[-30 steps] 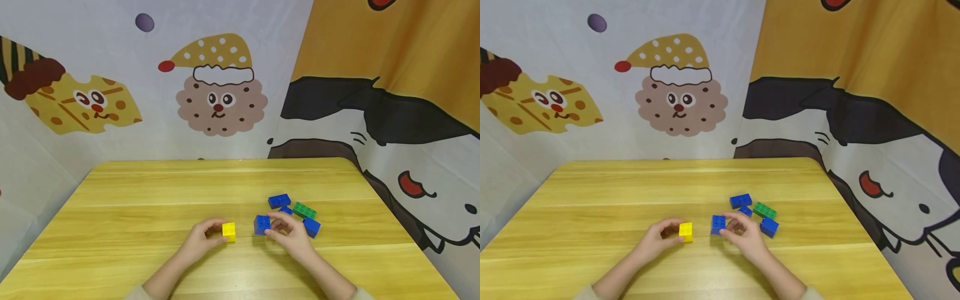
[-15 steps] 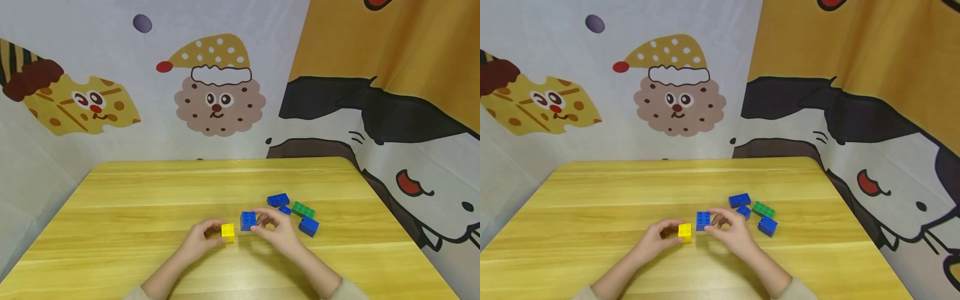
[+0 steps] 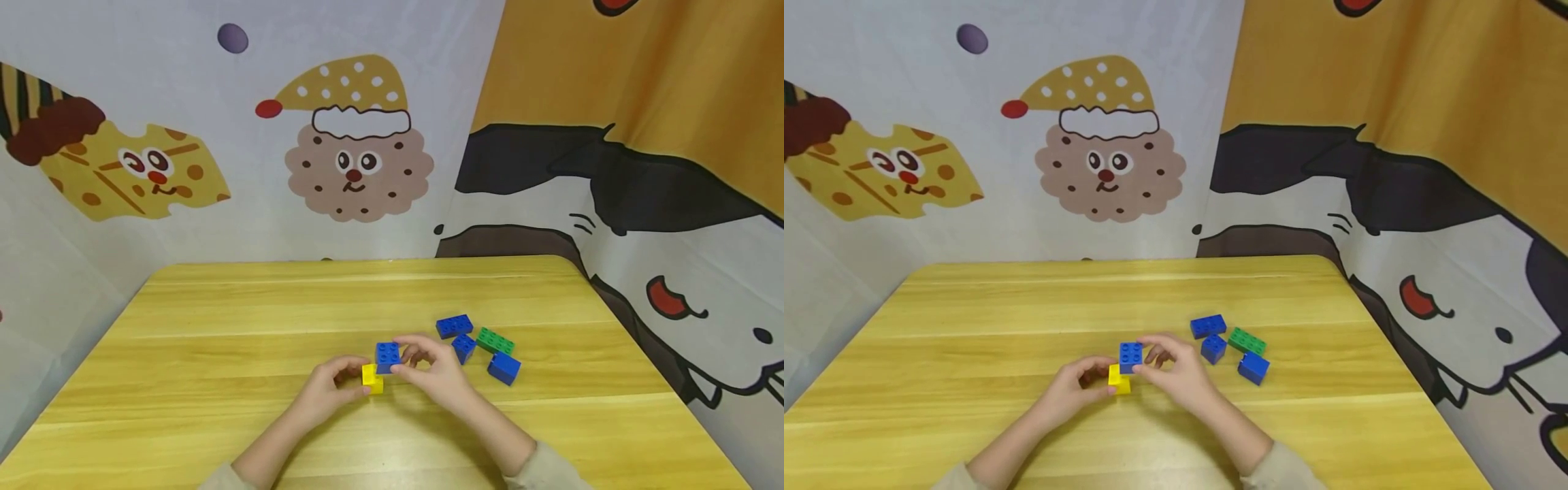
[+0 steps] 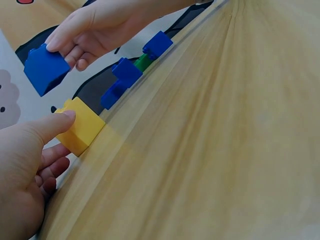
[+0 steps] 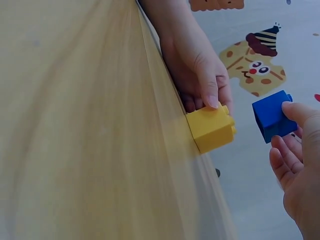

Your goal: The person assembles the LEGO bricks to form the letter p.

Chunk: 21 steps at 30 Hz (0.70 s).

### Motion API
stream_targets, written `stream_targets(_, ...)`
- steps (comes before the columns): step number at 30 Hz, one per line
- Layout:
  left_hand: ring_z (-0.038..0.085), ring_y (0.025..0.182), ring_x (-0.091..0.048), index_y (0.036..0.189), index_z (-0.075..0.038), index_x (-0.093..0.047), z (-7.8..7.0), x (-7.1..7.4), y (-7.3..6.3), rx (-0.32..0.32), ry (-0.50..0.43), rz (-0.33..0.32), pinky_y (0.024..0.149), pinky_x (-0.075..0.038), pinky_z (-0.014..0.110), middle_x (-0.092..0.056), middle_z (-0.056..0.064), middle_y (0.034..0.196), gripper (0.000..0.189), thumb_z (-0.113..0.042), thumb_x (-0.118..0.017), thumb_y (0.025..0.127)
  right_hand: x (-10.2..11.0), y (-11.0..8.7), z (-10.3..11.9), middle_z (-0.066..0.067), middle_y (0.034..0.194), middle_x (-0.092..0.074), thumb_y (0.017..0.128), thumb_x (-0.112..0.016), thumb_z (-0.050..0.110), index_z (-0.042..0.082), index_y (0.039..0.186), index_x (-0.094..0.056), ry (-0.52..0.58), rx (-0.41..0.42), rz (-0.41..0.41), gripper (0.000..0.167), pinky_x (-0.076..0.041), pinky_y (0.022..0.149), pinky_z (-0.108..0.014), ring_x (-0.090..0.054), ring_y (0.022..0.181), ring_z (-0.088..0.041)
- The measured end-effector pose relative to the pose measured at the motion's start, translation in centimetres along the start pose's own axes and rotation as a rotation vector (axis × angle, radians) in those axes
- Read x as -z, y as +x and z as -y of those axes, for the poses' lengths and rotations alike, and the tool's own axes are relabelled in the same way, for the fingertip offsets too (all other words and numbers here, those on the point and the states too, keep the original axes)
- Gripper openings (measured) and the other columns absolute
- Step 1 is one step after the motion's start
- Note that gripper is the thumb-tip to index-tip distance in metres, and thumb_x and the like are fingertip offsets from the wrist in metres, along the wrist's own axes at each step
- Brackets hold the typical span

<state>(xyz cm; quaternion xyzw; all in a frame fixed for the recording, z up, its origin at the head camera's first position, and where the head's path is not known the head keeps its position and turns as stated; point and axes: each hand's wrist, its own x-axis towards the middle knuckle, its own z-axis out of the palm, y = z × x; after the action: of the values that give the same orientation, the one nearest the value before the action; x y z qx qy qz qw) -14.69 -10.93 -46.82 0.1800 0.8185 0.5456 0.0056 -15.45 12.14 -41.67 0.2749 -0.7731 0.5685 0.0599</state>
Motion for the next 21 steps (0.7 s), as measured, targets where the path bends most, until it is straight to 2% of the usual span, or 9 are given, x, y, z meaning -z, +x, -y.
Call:
stream_targets(8, 0.019, 0.090, -0.055, 0.114, -0.010, -0.067, -0.1, 0.0, 0.0, 0.009, 0.022, 0.010, 0.075, -0.045, 0.033, -0.064, -0.003, 0.097, 0.038, -0.025, -0.078, 0.081, -0.6, 0.6, 2.8, -0.013, 0.081, -0.065, 0.079, -0.073, -0.005, -0.008, 0.112, -0.063, 0.012, -0.015, 0.038, 0.035, -0.051, 0.071, -0.033, -0.060, 0.078, -0.026)
stream_targets(15, 0.018, 0.090, -0.056, 0.112, -0.008, -0.066, -0.1, 0.2, 0.0, 0.005, 0.030, 0.015, 0.078, -0.046, 0.034, -0.065, -0.003, 0.098, 0.038, -0.026, -0.078, 0.081, -1.3, 0.8, 2.9, -0.013, 0.082, -0.064, 0.079, -0.073, -0.005, -0.008, 0.113, -0.062, 0.010, -0.003, 0.055, 0.035, -0.052, 0.071, -0.036, -0.060, 0.078, -0.022)
stream_targets(21, 0.018, 0.090, -0.057, 0.111, -0.008, -0.067, -0.1, 0.2, 0.1, -0.004, 0.008, 0.025, 0.079, -0.046, 0.034, -0.065, -0.003, 0.098, 0.035, -0.024, -0.078, 0.081, -1.6, 0.7, 2.8, -0.013, 0.083, -0.064, 0.080, -0.073, -0.004, -0.007, 0.114, -0.063, 0.004, -0.028, 0.069, 0.036, -0.052, 0.070, -0.031, -0.060, 0.078, -0.021)
